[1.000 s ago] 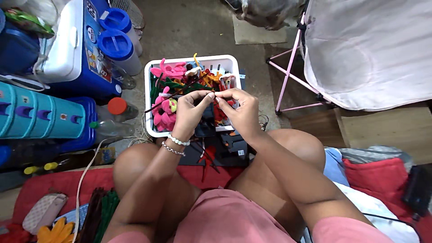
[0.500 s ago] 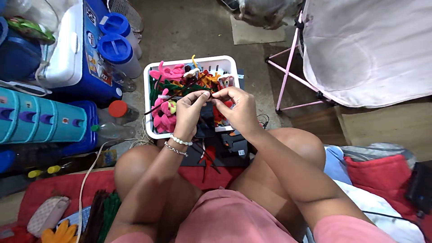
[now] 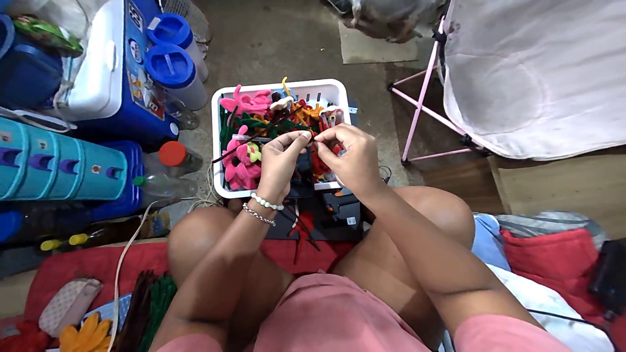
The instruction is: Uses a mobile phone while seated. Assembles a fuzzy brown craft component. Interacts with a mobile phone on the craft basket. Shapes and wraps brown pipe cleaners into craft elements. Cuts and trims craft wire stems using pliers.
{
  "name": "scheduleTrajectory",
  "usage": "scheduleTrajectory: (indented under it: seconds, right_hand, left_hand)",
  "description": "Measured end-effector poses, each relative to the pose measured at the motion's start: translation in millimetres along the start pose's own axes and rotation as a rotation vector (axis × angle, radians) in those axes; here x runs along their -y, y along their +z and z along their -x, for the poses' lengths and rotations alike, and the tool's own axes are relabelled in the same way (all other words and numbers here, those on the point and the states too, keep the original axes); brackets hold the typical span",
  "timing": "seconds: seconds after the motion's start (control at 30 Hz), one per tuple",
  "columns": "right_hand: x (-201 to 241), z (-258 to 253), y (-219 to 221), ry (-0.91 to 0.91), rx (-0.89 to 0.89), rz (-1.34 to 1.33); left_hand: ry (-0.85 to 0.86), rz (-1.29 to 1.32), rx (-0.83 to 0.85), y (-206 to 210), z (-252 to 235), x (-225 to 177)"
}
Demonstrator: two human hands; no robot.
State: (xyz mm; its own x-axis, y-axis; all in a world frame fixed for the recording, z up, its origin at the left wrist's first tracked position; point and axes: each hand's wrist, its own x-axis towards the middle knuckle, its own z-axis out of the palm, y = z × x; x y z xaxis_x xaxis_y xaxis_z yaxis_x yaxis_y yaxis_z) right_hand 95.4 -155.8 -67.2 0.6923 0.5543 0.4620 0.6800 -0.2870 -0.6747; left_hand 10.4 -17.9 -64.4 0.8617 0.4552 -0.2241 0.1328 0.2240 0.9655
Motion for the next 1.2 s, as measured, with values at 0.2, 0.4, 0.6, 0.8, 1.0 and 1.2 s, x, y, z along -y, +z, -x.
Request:
scheduleTrajectory:
  seconds: [0.2, 0.4, 0.6, 0.8, 1.0, 1.2]
  right_hand:
    - [-4, -3, -5, -0.086, 0.051, 0.066]
    - [-17, -13, -20, -0.288, 0.211, 0.296]
    - [-17, -16, -24, -0.411, 0.144, 0.376]
    - [-24, -21, -28, -0.514, 0.223, 0.43]
    - [-28, -25, -38, -0.442, 0.225, 0.479]
    - [-21, -21, -37, -0.412, 0.195, 0.395]
  left_hand:
    - [0.035, -0.076, 0.052, -5, 3, 0]
    - [0.053, -0.304, 0.143, -13, 1, -10]
    - [0.068, -0.417, 0.22, -14, 0, -10]
    - [0.158, -0.599, 0.353, -17, -5, -9]
    - [0.226, -0.64, 0.373, -15, -10, -4]
    - [0.374, -0.691, 0.293, -14, -10, -7]
